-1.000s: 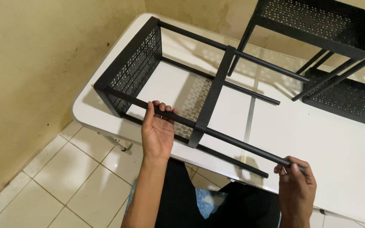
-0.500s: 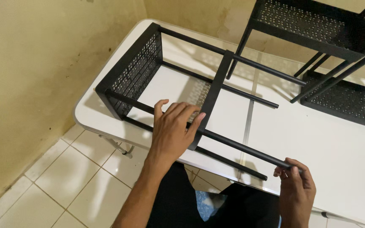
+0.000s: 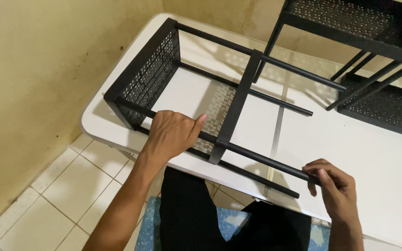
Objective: The person assembles a black metal shelving unit on a white table. They insert perforated metal shelves into the frame and attach the vertical support legs, securing the structure by hand.
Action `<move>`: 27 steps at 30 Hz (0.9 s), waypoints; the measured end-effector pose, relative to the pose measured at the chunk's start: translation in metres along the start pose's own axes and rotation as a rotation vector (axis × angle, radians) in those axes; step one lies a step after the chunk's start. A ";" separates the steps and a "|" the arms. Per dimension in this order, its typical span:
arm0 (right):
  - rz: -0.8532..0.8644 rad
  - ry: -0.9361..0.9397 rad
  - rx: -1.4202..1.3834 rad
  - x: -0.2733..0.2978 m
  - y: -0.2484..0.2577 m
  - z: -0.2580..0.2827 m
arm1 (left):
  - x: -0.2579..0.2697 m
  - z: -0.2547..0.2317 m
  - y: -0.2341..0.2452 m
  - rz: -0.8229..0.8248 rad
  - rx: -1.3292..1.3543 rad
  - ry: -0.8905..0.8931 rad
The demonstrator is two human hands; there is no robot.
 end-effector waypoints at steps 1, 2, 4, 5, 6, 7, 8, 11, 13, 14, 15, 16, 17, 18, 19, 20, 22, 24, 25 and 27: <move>0.001 0.018 -0.009 -0.003 -0.001 0.002 | 0.002 -0.001 0.001 -0.031 -0.009 0.000; -0.020 0.018 -0.025 -0.004 -0.001 0.003 | 0.002 -0.002 0.002 -0.062 -0.018 0.000; -0.056 0.008 -0.053 -0.001 -0.007 0.006 | 0.003 -0.002 0.000 -0.068 -0.043 0.006; -0.079 0.004 -0.042 0.000 -0.007 0.007 | 0.002 -0.002 -0.001 -0.071 -0.056 0.008; -0.101 0.000 -0.031 0.001 -0.007 0.009 | 0.003 -0.003 0.001 -0.109 -0.048 -0.011; -0.126 -0.004 -0.020 0.002 -0.006 0.010 | 0.005 -0.005 0.004 -0.145 -0.040 -0.033; -0.136 -0.010 -0.010 0.001 -0.008 0.010 | 0.007 -0.006 0.007 -0.182 -0.032 -0.054; -0.183 -0.037 0.007 0.005 -0.008 0.007 | 0.007 -0.007 0.007 -0.189 -0.035 -0.054; -0.223 -0.075 -0.001 0.009 -0.009 0.002 | 0.006 -0.006 0.005 -0.181 -0.029 -0.048; -0.217 -0.064 0.008 0.008 -0.010 0.003 | 0.006 -0.004 0.005 -0.178 -0.026 -0.042; -0.210 -0.053 0.018 0.008 -0.010 0.004 | 0.006 -0.004 0.004 -0.176 -0.020 -0.045; -0.203 -0.042 0.028 0.008 -0.010 0.005 | 0.006 -0.003 0.004 -0.174 -0.013 -0.048; -0.190 -0.056 0.046 0.008 -0.011 0.004 | 0.005 -0.004 0.003 -0.172 -0.005 -0.054; -0.177 -0.071 0.064 0.008 -0.012 0.003 | 0.007 -0.006 0.006 -0.188 -0.019 -0.067; -0.167 -0.082 0.082 0.010 -0.012 0.003 | 0.009 -0.008 0.009 -0.207 -0.035 -0.085; -0.144 -0.109 0.109 0.011 -0.013 0.003 | 0.011 -0.011 0.013 -0.226 -0.050 -0.103; -0.097 -0.160 0.160 0.013 -0.016 0.003 | 0.001 0.003 -0.013 0.105 0.045 0.081; -0.107 -0.196 0.179 0.015 -0.017 0.001 | -0.002 -0.001 -0.025 0.275 0.143 0.153; -0.112 -0.223 0.187 0.018 -0.018 0.001 | -0.004 -0.014 -0.025 0.286 0.199 0.131; -0.153 -0.244 0.212 0.019 -0.019 -0.001 | -0.008 -0.035 -0.022 0.260 0.225 0.094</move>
Point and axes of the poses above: each hand's wrist, its own x-axis away from the middle knuckle, its own y-axis out of the back of the hand, z = x × y, the point moved 10 cm from there along -x, towards the middle knuckle, and after that the axes turned 10 degrees about z, right-handed, at the moved point
